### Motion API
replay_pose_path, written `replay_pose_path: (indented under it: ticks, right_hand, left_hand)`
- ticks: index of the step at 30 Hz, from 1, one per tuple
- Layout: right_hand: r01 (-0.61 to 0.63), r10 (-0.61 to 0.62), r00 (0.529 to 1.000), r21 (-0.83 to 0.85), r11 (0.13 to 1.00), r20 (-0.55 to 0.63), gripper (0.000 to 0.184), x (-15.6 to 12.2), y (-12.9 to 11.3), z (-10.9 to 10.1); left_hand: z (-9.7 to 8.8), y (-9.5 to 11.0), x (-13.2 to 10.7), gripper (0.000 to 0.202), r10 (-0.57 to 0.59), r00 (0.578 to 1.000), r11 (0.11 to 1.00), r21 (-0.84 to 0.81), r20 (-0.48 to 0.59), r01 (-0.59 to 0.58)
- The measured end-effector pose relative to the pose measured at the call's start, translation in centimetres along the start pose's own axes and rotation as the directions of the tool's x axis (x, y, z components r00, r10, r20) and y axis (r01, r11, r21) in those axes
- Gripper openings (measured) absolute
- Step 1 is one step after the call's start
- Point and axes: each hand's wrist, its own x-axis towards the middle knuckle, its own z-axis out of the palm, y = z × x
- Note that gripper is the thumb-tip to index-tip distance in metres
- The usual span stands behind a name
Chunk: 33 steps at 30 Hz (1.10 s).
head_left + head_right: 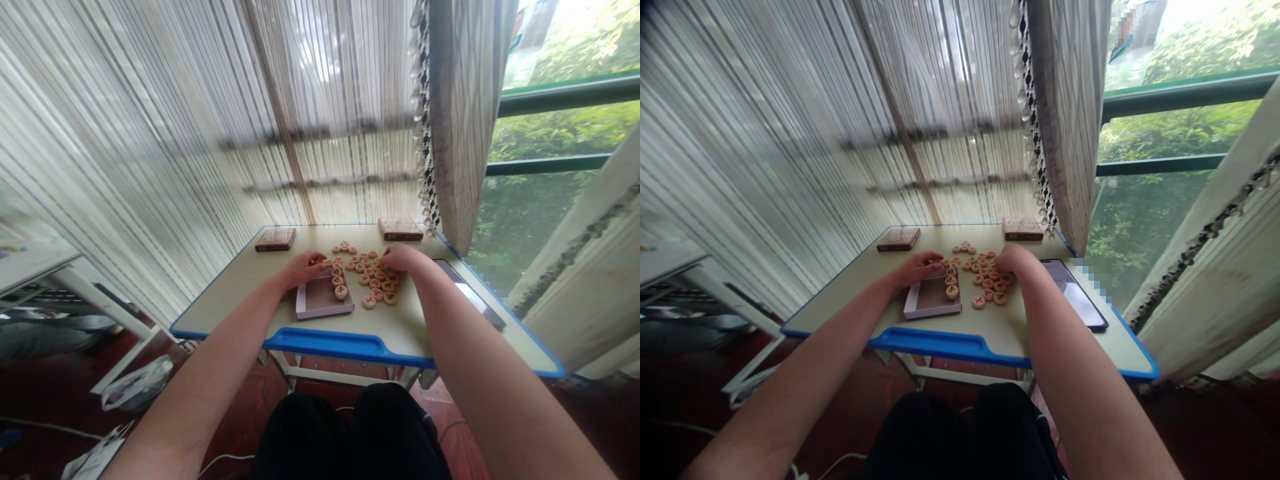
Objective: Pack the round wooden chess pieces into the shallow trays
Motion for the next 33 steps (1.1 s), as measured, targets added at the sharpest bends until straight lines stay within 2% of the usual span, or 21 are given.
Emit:
replay_pose_path:
  ticks: [5,10,14,22,30,33]
  right_hand:
    - [0.036,-0.036,0.999,0.018,0.999,-0.006,0.027,0.4,-0.1,0.7]
    - [0.096,-0.089,0.986,0.043,0.995,-0.143,0.029,0.1,-0.4,0.7]
    - [0.182,-0.178,0.98,0.042,0.982,-0.091,0.025,-0.6,-1.1,0.4]
    - [0.121,-0.109,0.981,0.064,0.991,-0.161,0.029,-0.1,-0.7,0.4]
    - [0.16,-0.151,0.984,0.083,0.984,-0.097,0.03,-0.1,-1.4,1.7]
    - [0.186,-0.176,0.972,0.06,0.981,-0.154,0.032,0.4,-1.2,2.2]
  left_hand:
    - [-0.1,-0.2,0.0,0.049,-0.019,0.999,0.999,-0.044,-0.036,0.018]
    - [-0.2,-0.9,0.4,0.058,-0.1,0.992,0.992,-0.085,-0.083,0.093]
    - [-0.4,-1.5,0.5,0.065,-0.128,0.985,0.99,-0.077,-0.113,0.12]
    - [-0.5,-1.7,0.4,0.067,-0.11,0.985,0.993,-0.063,-0.131,0.103]
    - [-0.4,-2.0,0.4,0.068,-0.096,0.981,0.995,-0.028,-0.17,0.092]
    - [-0.5,-2.1,0.5,0.067,-0.077,0.981,0.997,0.012,-0.179,0.081]
